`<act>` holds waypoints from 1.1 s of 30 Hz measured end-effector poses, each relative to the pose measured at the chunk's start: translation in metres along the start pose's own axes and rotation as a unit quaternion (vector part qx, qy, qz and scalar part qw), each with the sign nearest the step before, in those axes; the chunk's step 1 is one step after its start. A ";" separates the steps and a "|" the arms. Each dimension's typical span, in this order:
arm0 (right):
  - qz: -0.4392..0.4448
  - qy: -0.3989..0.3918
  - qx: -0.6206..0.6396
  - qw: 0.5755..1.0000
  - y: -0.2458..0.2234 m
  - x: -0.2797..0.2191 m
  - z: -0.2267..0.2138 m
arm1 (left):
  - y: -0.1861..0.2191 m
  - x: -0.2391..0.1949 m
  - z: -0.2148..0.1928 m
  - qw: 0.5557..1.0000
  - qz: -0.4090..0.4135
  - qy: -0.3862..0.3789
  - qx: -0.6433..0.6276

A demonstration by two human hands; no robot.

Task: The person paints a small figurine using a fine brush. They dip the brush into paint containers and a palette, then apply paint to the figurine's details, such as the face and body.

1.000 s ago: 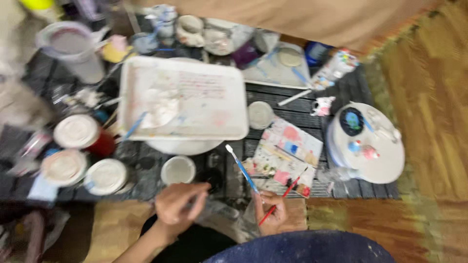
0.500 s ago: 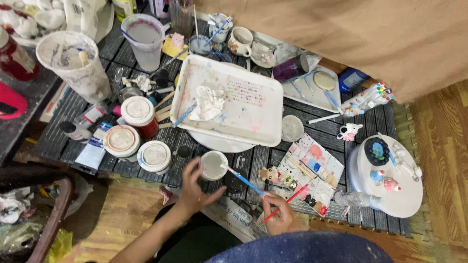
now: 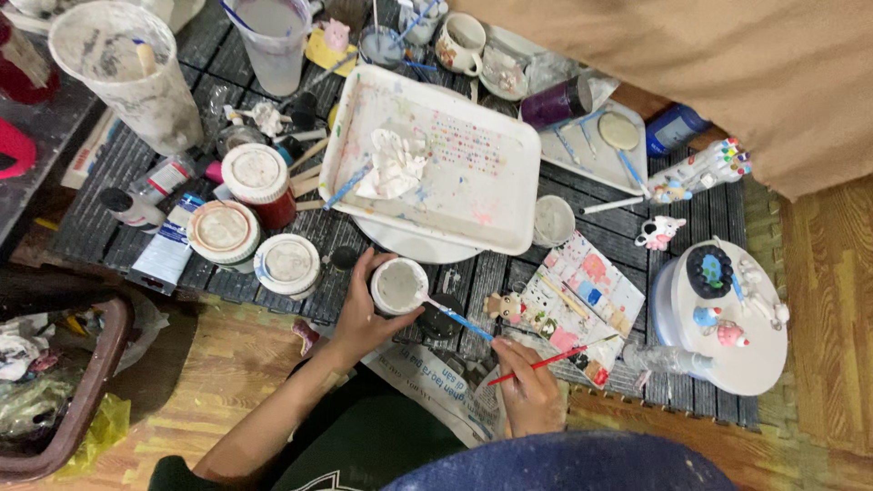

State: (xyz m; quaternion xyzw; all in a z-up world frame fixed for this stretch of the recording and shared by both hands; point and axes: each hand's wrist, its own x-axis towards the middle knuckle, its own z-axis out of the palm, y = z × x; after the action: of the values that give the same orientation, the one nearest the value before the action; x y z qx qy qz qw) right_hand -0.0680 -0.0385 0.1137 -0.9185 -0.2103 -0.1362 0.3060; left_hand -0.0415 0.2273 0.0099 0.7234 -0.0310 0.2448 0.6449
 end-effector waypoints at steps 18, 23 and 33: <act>-0.014 0.153 0.062 0.986 0.034 -0.001 0.013 | -0.006 -0.002 0.001 1.000 -0.002 -0.002 0.012; 0.060 0.085 0.029 0.994 0.026 0.005 0.012 | -0.009 -0.004 0.002 1.000 0.003 0.026 -0.010; -0.021 0.096 0.009 0.995 0.023 0.006 0.012 | 0.005 -0.007 -0.006 0.997 -0.009 0.035 0.066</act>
State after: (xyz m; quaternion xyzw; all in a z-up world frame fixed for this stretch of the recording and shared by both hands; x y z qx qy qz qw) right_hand -0.0501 -0.0459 0.0949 -0.8940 -0.2002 -0.2278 0.3298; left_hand -0.0512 0.2302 0.0122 0.7556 0.0138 0.2656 0.5985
